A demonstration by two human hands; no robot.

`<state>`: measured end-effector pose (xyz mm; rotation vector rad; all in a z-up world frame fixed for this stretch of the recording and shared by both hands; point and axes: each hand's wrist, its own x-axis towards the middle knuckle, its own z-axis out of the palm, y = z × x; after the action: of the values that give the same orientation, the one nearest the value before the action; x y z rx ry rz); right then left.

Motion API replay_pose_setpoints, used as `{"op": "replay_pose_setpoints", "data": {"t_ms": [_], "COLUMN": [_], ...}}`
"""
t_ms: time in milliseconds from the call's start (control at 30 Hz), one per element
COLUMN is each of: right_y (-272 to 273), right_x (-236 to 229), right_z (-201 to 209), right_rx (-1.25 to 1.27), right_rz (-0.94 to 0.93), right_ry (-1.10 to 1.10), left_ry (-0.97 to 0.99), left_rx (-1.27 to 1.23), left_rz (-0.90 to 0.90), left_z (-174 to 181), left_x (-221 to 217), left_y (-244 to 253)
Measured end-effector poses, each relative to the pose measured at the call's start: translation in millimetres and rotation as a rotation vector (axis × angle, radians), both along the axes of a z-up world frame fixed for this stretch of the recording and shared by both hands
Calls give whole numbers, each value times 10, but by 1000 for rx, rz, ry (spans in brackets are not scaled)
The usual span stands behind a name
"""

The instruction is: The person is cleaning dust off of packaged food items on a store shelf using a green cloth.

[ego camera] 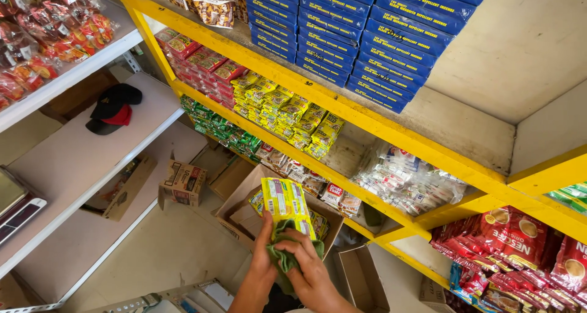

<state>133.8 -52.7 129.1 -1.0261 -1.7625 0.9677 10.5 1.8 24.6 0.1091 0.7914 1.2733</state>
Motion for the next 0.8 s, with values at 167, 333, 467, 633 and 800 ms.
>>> {"op": "replay_pose_setpoints", "data": {"t_ms": [167,333,467,633,800], "right_y": [336,304,75,311,753], "right_x": [-23,-34,-28,-25,-39], "right_z": [62,-68,-182,-264,-318], "right_rx": [42,34,-6,68,135], "right_rz": [-63,-74,67,58,-22], "right_ry": [-7,-32,-37,-63,-101], "left_ry": [-245,-211,-164,-169,-101], "left_rx": [181,171,135,122,76], "left_rz": [-132,-102,-84,-167,-265], "left_z": [-105,-94,-143,-48,-130], "left_x": [88,-8,-166,-74,-66], "left_y": [-56,-45,-14,-54,-132]}}
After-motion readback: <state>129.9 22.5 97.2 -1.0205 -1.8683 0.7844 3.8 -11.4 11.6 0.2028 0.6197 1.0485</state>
